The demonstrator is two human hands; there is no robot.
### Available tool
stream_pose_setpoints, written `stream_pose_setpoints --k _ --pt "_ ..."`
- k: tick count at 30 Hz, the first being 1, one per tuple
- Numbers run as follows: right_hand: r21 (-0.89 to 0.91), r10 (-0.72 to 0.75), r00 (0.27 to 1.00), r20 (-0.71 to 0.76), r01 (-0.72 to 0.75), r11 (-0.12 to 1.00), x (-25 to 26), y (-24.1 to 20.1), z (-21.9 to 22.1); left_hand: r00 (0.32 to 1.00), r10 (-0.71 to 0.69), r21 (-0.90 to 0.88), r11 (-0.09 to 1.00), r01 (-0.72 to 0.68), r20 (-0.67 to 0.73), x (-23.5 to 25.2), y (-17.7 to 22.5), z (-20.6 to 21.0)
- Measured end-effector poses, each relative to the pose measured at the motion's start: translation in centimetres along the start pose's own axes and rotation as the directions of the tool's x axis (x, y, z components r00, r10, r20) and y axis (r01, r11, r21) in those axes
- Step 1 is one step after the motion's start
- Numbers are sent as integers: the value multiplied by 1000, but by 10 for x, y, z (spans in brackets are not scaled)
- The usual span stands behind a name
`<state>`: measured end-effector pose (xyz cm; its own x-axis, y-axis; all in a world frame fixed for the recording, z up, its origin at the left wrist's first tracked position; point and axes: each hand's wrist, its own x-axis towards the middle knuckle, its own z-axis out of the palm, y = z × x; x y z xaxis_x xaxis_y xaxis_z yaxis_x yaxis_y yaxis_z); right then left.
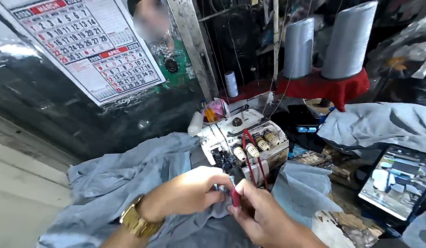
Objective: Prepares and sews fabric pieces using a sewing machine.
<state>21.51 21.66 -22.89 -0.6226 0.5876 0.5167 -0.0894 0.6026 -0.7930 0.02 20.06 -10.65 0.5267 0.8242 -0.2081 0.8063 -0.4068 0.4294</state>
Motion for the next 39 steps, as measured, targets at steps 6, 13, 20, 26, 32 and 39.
stream_pose_setpoints --k 6,13,20,26,32,39 --pt "13 186 978 -96 -185 983 -7 -5 -9 989 119 443 894 -69 -85 -11 4 -13" --pt "22 121 957 262 -131 991 38 -13 -21 978 -79 -139 985 107 194 -20 11 -24" --pt "-203 123 935 334 -56 978 32 -17 -22 940 -220 81 975 205 262 -2 16 -32" --pt "-257 304 941 149 -260 931 -20 -1 -2 944 -255 293 937 188 210 -1 13 -13" --pt "197 365 785 500 -514 835 23 -1 -29 985 -174 463 874 147 16 -11 31 -9" --pt "306 326 763 558 -555 774 28 4 -31 983 -148 430 885 180 -106 -3 26 -1"
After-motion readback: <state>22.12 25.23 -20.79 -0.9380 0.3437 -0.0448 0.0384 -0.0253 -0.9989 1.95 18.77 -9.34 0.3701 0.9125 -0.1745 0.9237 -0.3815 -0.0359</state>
